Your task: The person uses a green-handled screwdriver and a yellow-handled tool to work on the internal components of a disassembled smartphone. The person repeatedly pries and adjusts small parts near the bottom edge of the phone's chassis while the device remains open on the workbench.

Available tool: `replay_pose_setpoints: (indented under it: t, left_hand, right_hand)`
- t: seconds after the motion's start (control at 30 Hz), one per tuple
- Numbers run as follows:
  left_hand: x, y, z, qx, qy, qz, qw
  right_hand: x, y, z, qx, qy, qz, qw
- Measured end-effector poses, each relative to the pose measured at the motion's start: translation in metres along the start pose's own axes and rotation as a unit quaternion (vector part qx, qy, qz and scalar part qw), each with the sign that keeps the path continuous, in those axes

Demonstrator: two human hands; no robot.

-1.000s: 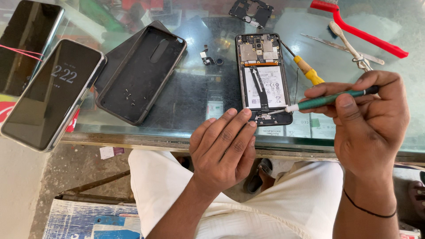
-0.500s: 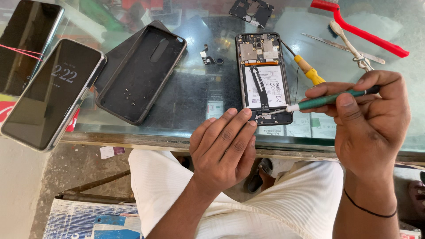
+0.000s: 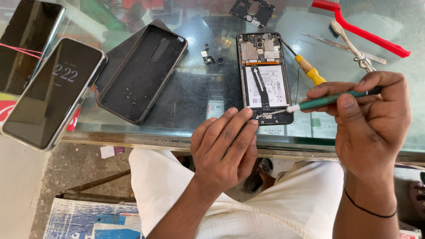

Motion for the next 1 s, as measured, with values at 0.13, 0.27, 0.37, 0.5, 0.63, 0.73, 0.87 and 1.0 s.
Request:
replay_pose_setpoints:
  t: [0.13,0.27,0.37,0.5,0.63,0.73,0.87,1.0]
  left_hand:
    - [-0.002,0.002,-0.004,0.006,0.034,0.017,0.999]
    - [-0.002,0.006,-0.007,0.013,0.042,0.036,0.998]
    - [-0.001,0.009,-0.009,0.017,0.037,0.038,0.998]
    - [0.0,0.013,-0.01,0.023,0.038,0.036,0.998]
    - [0.002,0.012,-0.009,0.024,0.027,0.03,0.999]
    - [0.003,0.008,-0.006,0.011,0.02,0.014,1.0]
    - [0.002,0.002,-0.001,-0.003,0.017,-0.002,1.0]
    - [-0.001,-0.002,0.0,-0.004,0.018,0.006,1.0]
  right_hand:
    - [0.0,-0.002,0.0,0.007,-0.009,0.001,1.0]
    - [0.0,-0.004,0.001,0.014,-0.01,-0.013,1.0]
    - [-0.003,-0.004,0.007,0.033,-0.048,-0.004,0.998]
    - [-0.005,-0.006,0.016,0.059,-0.077,-0.019,0.995]
    - [0.003,-0.013,0.028,0.105,-0.086,-0.1,0.986]
    - [0.012,-0.023,0.036,0.111,-0.167,-0.171,0.964]
    - [-0.018,-0.026,0.052,0.2,-0.424,-0.087,0.879]
    - [-0.043,-0.027,0.047,0.206,-0.518,-0.004,0.83]
Point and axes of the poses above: each hand's wrist, its own y-axis towards the middle knuckle, its own x-axis out of the back of the hand, z = x × y, the point moved 9 cm from there along y, towards the middle knuckle, and after that the axes turned 8 degrees about x, right-handed, at the moved point
